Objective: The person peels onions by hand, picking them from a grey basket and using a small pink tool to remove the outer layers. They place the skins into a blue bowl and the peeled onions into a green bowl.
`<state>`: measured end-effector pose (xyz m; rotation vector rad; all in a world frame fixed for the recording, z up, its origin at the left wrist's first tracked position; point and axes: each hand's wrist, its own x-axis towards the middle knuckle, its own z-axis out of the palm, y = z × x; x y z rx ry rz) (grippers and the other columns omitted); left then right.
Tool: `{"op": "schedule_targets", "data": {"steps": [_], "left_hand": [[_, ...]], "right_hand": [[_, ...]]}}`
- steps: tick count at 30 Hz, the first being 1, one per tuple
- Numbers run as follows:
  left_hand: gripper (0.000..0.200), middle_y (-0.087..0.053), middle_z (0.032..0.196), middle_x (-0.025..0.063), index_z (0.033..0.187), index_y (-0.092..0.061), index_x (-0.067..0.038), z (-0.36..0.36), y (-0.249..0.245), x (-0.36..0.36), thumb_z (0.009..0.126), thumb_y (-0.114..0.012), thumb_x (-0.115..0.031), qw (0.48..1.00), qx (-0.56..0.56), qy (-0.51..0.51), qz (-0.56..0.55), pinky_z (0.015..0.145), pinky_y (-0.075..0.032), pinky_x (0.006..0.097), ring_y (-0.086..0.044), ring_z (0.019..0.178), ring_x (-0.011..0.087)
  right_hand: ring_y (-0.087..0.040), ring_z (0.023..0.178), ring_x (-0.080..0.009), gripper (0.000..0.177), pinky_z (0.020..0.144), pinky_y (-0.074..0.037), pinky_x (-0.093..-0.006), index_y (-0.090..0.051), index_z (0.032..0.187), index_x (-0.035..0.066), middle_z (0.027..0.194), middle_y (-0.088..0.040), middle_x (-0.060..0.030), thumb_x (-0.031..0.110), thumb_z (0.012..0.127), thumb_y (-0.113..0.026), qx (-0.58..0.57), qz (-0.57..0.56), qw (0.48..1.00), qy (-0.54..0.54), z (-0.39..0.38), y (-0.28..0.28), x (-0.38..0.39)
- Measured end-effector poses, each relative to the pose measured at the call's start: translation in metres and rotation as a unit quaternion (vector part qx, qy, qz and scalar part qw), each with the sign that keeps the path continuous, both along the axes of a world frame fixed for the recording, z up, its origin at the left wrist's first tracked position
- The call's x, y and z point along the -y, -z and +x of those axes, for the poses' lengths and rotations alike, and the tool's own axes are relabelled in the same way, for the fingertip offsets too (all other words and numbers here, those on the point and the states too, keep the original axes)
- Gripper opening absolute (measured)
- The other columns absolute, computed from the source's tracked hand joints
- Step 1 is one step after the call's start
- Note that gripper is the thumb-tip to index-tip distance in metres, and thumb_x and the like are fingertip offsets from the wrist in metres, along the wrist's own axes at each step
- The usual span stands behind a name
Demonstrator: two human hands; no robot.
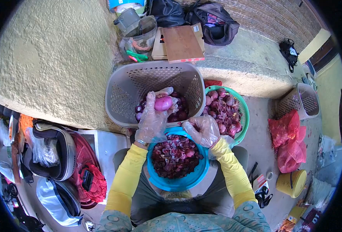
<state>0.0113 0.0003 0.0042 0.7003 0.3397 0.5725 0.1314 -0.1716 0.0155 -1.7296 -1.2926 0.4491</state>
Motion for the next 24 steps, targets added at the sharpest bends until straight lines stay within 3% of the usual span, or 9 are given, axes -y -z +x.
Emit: {"op": "schedule_targets", "data": {"steps": [2, 5, 6, 8, 12, 15, 17, 20, 24], "left_hand": [[0.065, -0.067, 0.105, 0.0151, 0.131, -0.057, -0.001, -0.001, -0.003, 0.001, 0.106, -0.044, -0.059, 1.0, -0.012, -0.014, 0.001, 0.093, -0.052, 0.0396, -0.062, 0.095, 0.023], [0.065, -0.066, 0.105, 0.0151, 0.129, -0.058, -0.001, -0.002, -0.004, 0.003, 0.106, -0.043, -0.06, 0.999, -0.028, -0.022, 0.013, 0.092, -0.052, 0.04, -0.062, 0.095, 0.0231], [0.065, -0.066, 0.105, 0.0148, 0.129, -0.058, -0.001, -0.002, 0.0, 0.001, 0.106, -0.042, -0.06, 0.999, -0.028, -0.015, 0.015, 0.092, -0.052, 0.0402, -0.062, 0.095, 0.0232], [0.065, -0.066, 0.106, 0.0144, 0.129, -0.058, -0.001, -0.004, 0.002, -0.002, 0.106, -0.041, -0.06, 0.999, -0.028, -0.009, 0.017, 0.092, -0.052, 0.0403, -0.062, 0.095, 0.0234], [0.066, -0.064, 0.11, 0.0139, 0.129, -0.058, -0.002, -0.005, 0.0, -0.002, 0.106, -0.039, -0.061, 0.999, -0.036, -0.003, 0.029, 0.093, -0.052, 0.0408, -0.061, 0.098, 0.0233], [0.067, -0.062, 0.116, 0.0137, 0.128, -0.058, -0.002, -0.006, -0.007, 0.002, 0.106, -0.039, -0.062, 0.998, -0.043, 0.003, 0.038, 0.093, -0.052, 0.0414, -0.06, 0.101, 0.0236], [0.067, -0.061, 0.119, 0.0137, 0.127, -0.059, -0.002, -0.006, -0.007, 0.004, 0.106, -0.039, -0.062, 0.998, -0.045, 0.009, 0.038, 0.093, -0.052, 0.0417, -0.06, 0.102, 0.0239], [0.067, -0.059, 0.124, 0.0135, 0.124, -0.059, -0.002, -0.006, -0.007, 0.005, 0.105, -0.039, -0.063, 0.999, -0.035, 0.021, 0.033, 0.093, -0.052, 0.0422, -0.061, 0.103, 0.0247], [0.065, -0.059, 0.13, 0.0148, 0.12, -0.059, -0.003, -0.009, -0.004, 0.003, 0.106, -0.038, -0.062, 0.998, -0.017, 0.035, 0.043, 0.093, -0.052, 0.0429, -0.062, 0.105, 0.0258]], "right_hand": [[-0.06, 0.051, -0.0384, 0.05, 0.051, -0.046, -0.0469, -0.068, 0.064, 0.006, 0.054, -0.058, -0.0163, 0.048, 0.089, -0.073, 0.062, -0.039, 0.997, 0.04, 0.002, -0.005, 0.001], [-0.061, 0.051, -0.0325, 0.051, 0.053, -0.048, -0.0398, -0.066, 0.061, 0.006, 0.054, -0.06, -0.0111, 0.051, 0.079, -0.084, 0.146, -0.047, 0.988, 0.024, 0.001, -0.018, 0.004], [-0.061, 0.051, -0.0325, 0.051, 0.053, -0.048, -0.0398, -0.066, 0.061, 0.006, 0.054, -0.06, -0.0111, 0.051, 0.079, -0.084, 0.145, -0.047, 0.988, 0.024, 0.001, -0.018, 0.004], [-0.062, 0.052, -0.0333, 0.058, 0.053, -0.048, -0.0416, -0.066, 0.063, 0.006, 0.055, -0.061, -0.0116, 0.061, 0.067, -0.088, 0.154, -0.125, 0.98, -0.011, 0.003, -0.019, 0.007], [-0.065, 0.054, -0.0357, 0.063, 0.055, -0.052, -0.0445, -0.071, 0.065, 0.008, 0.055, -0.061, -0.0158, 0.07, 0.072, -0.079, 0.181, -0.113, 0.976, -0.033, 0.007, -0.013, 0.01], [-0.062, 0.053, -0.0363, 0.058, 0.054, -0.048, -0.0438, -0.067, 0.065, 0.007, 0.057, -0.06, -0.0142, 0.062, 0.073, -0.082, 0.14, -0.081, 0.986, -0.034, 0.007, -0.008, 0.009], [-0.062, 0.055, -0.0386, 0.053, 0.053, -0.047, -0.0454, -0.067, 0.064, 0.007, 0.058, -0.06, -0.0161, 0.056, 0.082, -0.076, 0.143, -0.076, 0.986, -0.043, 0.005, -0.003, 0.006], [-0.065, 0.056, -0.0385, 0.057, 0.055, -0.051, -0.0469, -0.069, 0.064, 0.006, 0.055, -0.061, -0.0168, 0.058, 0.088, -0.07, 0.142, -0.096, 0.984, -0.058, 0.0, -0.012, 0.004], [-0.064, 0.055, -0.0371, 0.061, 0.054, -0.05, -0.0456, -0.068, 0.062, 0.007, 0.054, -0.06, -0.0151, 0.065, 0.08, -0.075, 0.192, -0.102, 0.975, -0.046, 0.0, -0.009, 0.005]]}}
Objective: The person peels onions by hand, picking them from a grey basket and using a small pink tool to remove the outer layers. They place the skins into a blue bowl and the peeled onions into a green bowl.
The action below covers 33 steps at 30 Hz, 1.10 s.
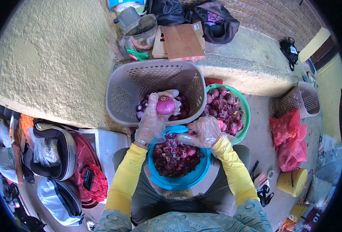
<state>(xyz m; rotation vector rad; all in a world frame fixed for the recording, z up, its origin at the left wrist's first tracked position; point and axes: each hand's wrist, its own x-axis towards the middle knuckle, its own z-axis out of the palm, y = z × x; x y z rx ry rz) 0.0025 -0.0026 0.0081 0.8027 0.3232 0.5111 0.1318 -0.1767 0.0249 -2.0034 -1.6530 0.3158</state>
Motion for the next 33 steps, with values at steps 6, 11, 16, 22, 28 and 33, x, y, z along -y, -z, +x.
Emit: {"op": "schedule_targets", "data": {"steps": [6, 11, 16, 22, 28, 33], "left_hand": [[0.058, -0.059, 0.132, 0.0153, 0.119, -0.058, -0.004, -0.007, -0.005, 0.001, 0.109, -0.036, -0.057, 0.995, -0.011, 0.042, 0.091, 0.093, -0.054, 0.0407, -0.063, 0.11, 0.0247], [0.05, -0.058, 0.134, 0.0151, 0.116, -0.058, -0.006, -0.006, -0.016, 0.011, 0.108, -0.042, -0.052, 0.95, -0.027, 0.056, 0.306, 0.107, -0.05, 0.04, -0.06, 0.118, 0.0241], [0.052, -0.057, 0.134, 0.0147, 0.115, -0.059, -0.006, -0.002, 0.005, 0.005, 0.107, -0.043, -0.055, 0.963, -0.038, 0.117, 0.24, 0.11, -0.047, 0.0399, -0.056, 0.123, 0.024], [0.054, -0.057, 0.132, 0.0129, 0.114, -0.06, -0.007, 0.0, 0.001, 0.007, 0.108, -0.04, -0.057, 0.955, -0.045, 0.12, 0.267, 0.106, -0.047, 0.0372, -0.057, 0.118, 0.0218], [0.046, -0.065, 0.127, 0.0151, 0.106, -0.063, -0.004, 0.003, 0.012, 0.013, 0.111, -0.038, -0.042, 0.976, -0.046, 0.081, 0.199, 0.107, -0.043, 0.0372, -0.059, 0.115, 0.0219], [0.047, -0.065, 0.128, 0.0154, 0.107, -0.062, -0.003, 0.004, 0.019, 0.015, 0.111, -0.036, -0.042, 0.982, -0.03, 0.067, 0.173, 0.107, -0.043, 0.0364, -0.059, 0.114, 0.0213]], "right_hand": [[-0.065, 0.053, -0.0329, 0.071, 0.053, -0.05, -0.043, -0.067, 0.067, 0.009, 0.056, -0.061, -0.0127, 0.078, 0.061, -0.082, -0.045, 0.009, 0.999, 0.024, 0.001, -0.003, -0.001], [-0.063, 0.053, -0.0337, 0.065, 0.054, -0.05, -0.0409, -0.064, 0.071, 0.006, 0.061, -0.062, -0.0123, 0.065, 0.063, -0.089, -0.059, 0.105, 0.989, 0.088, 0.0, -0.004, -0.006], [-0.066, 0.055, -0.0349, 0.063, 0.054, -0.052, -0.043, -0.064, 0.07, 0.008, 0.06, -0.063, -0.0136, 0.066, 0.066, -0.087, -0.057, 0.121, 0.985, 0.106, -0.003, -0.009, -0.008], [-0.066, 0.056, -0.0345, 0.056, 0.054, -0.052, -0.0432, -0.065, 0.068, 0.008, 0.06, -0.064, -0.0131, 0.06, 0.069, -0.087, -0.048, 0.121, 0.986, 0.104, -0.002, -0.005, -0.009], [-0.067, 0.056, -0.0335, 0.055, 0.053, -0.052, -0.0439, -0.065, 0.066, 0.009, 0.061, -0.065, -0.0115, 0.06, 0.071, -0.085, -0.03, 0.14, 0.985, 0.097, -0.002, 0.0, -0.011], [-0.067, 0.056, -0.0333, 0.055, 0.052, -0.052, -0.0456, -0.065, 0.066, 0.012, 0.062, -0.066, -0.0103, 0.064, 0.077, -0.077, -0.006, 0.121, 0.988, 0.097, -0.004, -0.002, -0.012]]}}
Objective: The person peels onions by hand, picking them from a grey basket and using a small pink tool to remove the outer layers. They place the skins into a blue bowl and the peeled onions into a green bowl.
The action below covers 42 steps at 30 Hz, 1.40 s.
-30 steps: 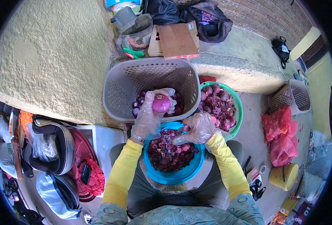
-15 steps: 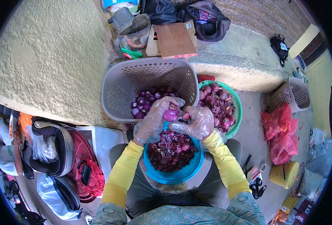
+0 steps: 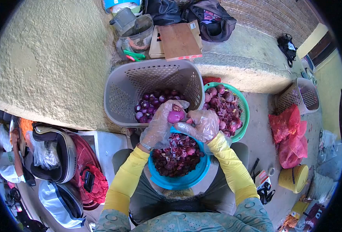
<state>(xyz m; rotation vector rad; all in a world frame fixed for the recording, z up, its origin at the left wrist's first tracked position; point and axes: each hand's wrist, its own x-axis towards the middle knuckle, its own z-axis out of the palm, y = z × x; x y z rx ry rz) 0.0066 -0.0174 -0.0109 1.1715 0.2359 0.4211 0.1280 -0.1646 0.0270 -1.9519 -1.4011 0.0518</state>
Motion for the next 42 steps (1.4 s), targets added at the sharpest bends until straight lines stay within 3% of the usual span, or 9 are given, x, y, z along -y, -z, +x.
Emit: {"op": "schedule_targets", "data": {"steps": [6, 8, 11, 14, 23, 26, 31, 36, 42], "left_hand": [[0.049, -0.064, 0.128, 0.0148, 0.109, -0.061, -0.004, -0.001, 0.005, -0.002, 0.111, -0.035, -0.045, 0.999, -0.014, -0.004, -0.029, 0.104, -0.046, 0.035, -0.06, 0.11, 0.0197], [0.056, -0.059, 0.123, 0.0115, 0.114, -0.059, -0.006, -0.001, 0.004, -0.004, 0.106, -0.042, -0.059, 0.998, -0.003, 0.006, -0.055, 0.099, -0.055, 0.0394, -0.063, 0.107, 0.0213], [0.06, -0.059, 0.124, 0.0121, 0.114, -0.059, -0.006, -0.001, 0.001, -0.001, 0.104, -0.044, -0.063, 0.995, -0.006, 0.006, -0.102, 0.1, -0.055, 0.0413, -0.064, 0.106, 0.0221], [0.053, -0.061, 0.131, 0.0146, 0.115, -0.06, -0.003, -0.003, 0.005, -0.001, 0.11, -0.036, -0.05, 0.997, -0.003, 0.018, -0.069, 0.101, -0.05, 0.0379, -0.06, 0.113, 0.0206], [0.052, -0.062, 0.13, 0.0133, 0.113, -0.061, -0.004, -0.001, 0.007, 0.002, 0.111, -0.036, -0.049, 0.998, 0.005, 0.001, -0.063, 0.103, -0.047, 0.0356, -0.059, 0.111, 0.0187], [0.061, -0.059, 0.123, 0.011, 0.116, -0.059, -0.005, 0.0, 0.005, -0.001, 0.104, -0.042, -0.063, 1.0, 0.004, -0.002, 0.012, 0.102, -0.052, 0.0399, -0.06, 0.115, 0.0225], [0.059, -0.058, 0.128, 0.0115, 0.116, -0.059, -0.006, -0.002, 0.019, -0.005, 0.105, -0.043, -0.061, 1.0, -0.014, -0.005, -0.016, 0.106, -0.049, 0.0413, -0.059, 0.117, 0.0227], [0.059, -0.058, 0.131, 0.0126, 0.116, -0.059, -0.006, -0.002, 0.017, -0.002, 0.104, -0.044, -0.062, 0.999, -0.016, -0.009, -0.039, 0.103, -0.052, 0.042, -0.062, 0.113, 0.024], [0.061, -0.059, 0.135, 0.0141, 0.115, -0.058, -0.007, -0.003, -0.007, 0.0, 0.104, -0.04, -0.064, 0.996, -0.038, -0.037, -0.075, 0.099, -0.056, 0.0439, -0.066, 0.108, 0.0273]], "right_hand": [[-0.067, 0.056, -0.0322, 0.055, 0.051, -0.051, -0.0458, -0.066, 0.067, 0.013, 0.062, -0.065, -0.0091, 0.066, 0.079, -0.075, 0.082, -0.004, 0.996, -0.041, 0.0, 0.008, -0.001], [-0.067, 0.056, -0.0324, 0.054, 0.051, -0.051, -0.0452, -0.065, 0.067, 0.012, 0.061, -0.065, -0.009, 0.064, 0.078, -0.076, 0.075, 0.005, 0.996, -0.042, 0.0, 0.001, 0.0], [-0.065, 0.055, -0.0328, 0.053, 0.051, -0.05, -0.043, -0.063, 0.066, 0.011, 0.06, -0.063, -0.0101, 0.059, 0.075, -0.082, 0.034, 0.039, 0.998, -0.026, 0.0, -0.002, 0.0], [-0.064, 0.054, -0.0332, 0.054, 0.051, -0.048, -0.0413, -0.062, 0.066, 0.009, 0.06, -0.061, -0.0116, 0.056, 0.072, -0.087, 0.0, 0.074, 0.997, 0.0, 0.003, 0.002, -0.002], [-0.063, 0.054, -0.0335, 0.05, 0.051, -0.047, -0.041, -0.062, 0.069, 0.007, 0.061, -0.061, -0.0116, 0.051, 0.078, -0.084, 0.001, 0.072, 0.997, -0.016, 0.002, 0.002, -0.003], [-0.065, 0.058, -0.0351, 0.047, 0.053, -0.049, -0.0443, -0.064, 0.071, 0.009, 0.064, -0.064, -0.0129, 0.052, 0.082, -0.08, -0.007, 0.045, 0.999, -0.013, 0.001, 0.003, -0.002], [-0.068, 0.062, -0.0379, 0.047, 0.057, -0.052, -0.0485, -0.068, 0.074, 0.01, 0.068, -0.067, -0.0153, 0.054, 0.086, -0.073, -0.019, 0.0, 1.0, 0.0, 0.001, 0.006, -0.002], [-0.063, 0.056, -0.0373, 0.044, 0.051, -0.046, -0.0466, -0.063, 0.07, 0.008, 0.061, -0.06, -0.0139, 0.046, 0.088, -0.075, -0.001, 0.021, 0.998, -0.057, -0.003, 0.005, -0.005], [-0.065, 0.059, -0.0356, 0.05, 0.053, -0.049, -0.0454, -0.061, 0.067, 0.009, 0.062, -0.061, -0.0114, 0.054, 0.08, -0.08, 0.085, -0.023, 0.984, -0.153, 0.002, 0.01, -0.002]]}}
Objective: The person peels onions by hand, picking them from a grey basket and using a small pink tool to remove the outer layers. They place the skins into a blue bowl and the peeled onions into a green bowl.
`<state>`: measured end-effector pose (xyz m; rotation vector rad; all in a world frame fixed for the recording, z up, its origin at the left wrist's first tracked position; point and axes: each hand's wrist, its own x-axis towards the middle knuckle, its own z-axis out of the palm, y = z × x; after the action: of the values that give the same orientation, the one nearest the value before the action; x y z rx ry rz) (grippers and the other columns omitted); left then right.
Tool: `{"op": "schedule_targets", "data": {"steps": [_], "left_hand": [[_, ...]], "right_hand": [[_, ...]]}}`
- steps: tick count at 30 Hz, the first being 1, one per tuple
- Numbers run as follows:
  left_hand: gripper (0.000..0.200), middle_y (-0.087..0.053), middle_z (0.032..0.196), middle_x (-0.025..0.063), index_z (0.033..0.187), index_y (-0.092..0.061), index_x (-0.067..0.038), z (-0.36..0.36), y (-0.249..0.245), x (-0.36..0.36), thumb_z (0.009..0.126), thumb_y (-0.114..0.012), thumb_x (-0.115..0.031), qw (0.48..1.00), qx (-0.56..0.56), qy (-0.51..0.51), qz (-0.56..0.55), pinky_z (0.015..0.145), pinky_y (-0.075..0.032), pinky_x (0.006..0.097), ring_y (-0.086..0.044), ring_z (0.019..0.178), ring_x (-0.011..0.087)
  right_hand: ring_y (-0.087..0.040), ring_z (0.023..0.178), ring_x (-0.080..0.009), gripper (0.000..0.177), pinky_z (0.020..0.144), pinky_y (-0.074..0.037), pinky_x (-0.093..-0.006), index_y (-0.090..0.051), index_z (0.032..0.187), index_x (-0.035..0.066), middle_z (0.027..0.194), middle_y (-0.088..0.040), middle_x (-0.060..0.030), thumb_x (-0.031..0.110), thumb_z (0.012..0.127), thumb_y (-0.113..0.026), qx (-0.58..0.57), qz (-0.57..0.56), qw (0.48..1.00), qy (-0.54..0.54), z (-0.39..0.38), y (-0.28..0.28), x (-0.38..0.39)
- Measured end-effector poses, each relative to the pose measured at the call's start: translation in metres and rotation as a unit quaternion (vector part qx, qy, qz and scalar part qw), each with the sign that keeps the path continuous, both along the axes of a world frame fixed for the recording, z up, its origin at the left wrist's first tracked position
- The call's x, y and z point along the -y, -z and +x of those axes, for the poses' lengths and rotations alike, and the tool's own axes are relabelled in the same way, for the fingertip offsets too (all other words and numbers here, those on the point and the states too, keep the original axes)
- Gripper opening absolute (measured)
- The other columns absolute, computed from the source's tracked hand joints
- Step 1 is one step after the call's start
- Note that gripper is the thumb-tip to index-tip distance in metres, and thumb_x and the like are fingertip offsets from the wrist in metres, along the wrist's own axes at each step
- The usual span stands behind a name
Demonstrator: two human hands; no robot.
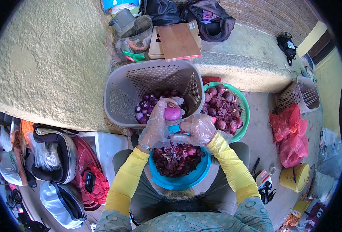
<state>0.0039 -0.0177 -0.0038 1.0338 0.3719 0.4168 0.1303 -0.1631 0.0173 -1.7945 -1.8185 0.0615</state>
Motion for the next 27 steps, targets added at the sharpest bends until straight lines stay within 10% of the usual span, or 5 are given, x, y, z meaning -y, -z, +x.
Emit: {"op": "schedule_targets", "data": {"steps": [8, 27], "left_hand": [[0.054, -0.061, 0.128, 0.0145, 0.112, -0.059, -0.007, 0.0, 0.008, -0.012, 0.109, -0.036, -0.055, 0.955, -0.015, -0.014, 0.296, 0.102, -0.05, 0.0398, -0.06, 0.117, 0.0251], [0.032, -0.069, 0.116, 0.0141, 0.106, -0.063, -0.001, 0.004, 0.005, -0.001, 0.107, -0.045, -0.027, 0.96, 0.054, -0.032, 0.273, 0.096, -0.049, 0.0356, -0.064, 0.104, 0.0217]], "right_hand": [[-0.068, 0.06, -0.032, 0.058, 0.055, -0.052, -0.0433, -0.064, 0.074, 0.011, 0.065, -0.065, -0.0096, 0.065, 0.068, -0.085, -0.097, 0.051, 0.986, 0.128, -0.001, -0.009, 0.002], [-0.068, 0.061, -0.0344, 0.05, 0.055, -0.053, -0.0456, -0.068, 0.077, 0.012, 0.067, -0.067, -0.012, 0.061, 0.08, -0.078, -0.084, 0.007, 0.986, 0.143, -0.006, -0.004, 0.0]]}}
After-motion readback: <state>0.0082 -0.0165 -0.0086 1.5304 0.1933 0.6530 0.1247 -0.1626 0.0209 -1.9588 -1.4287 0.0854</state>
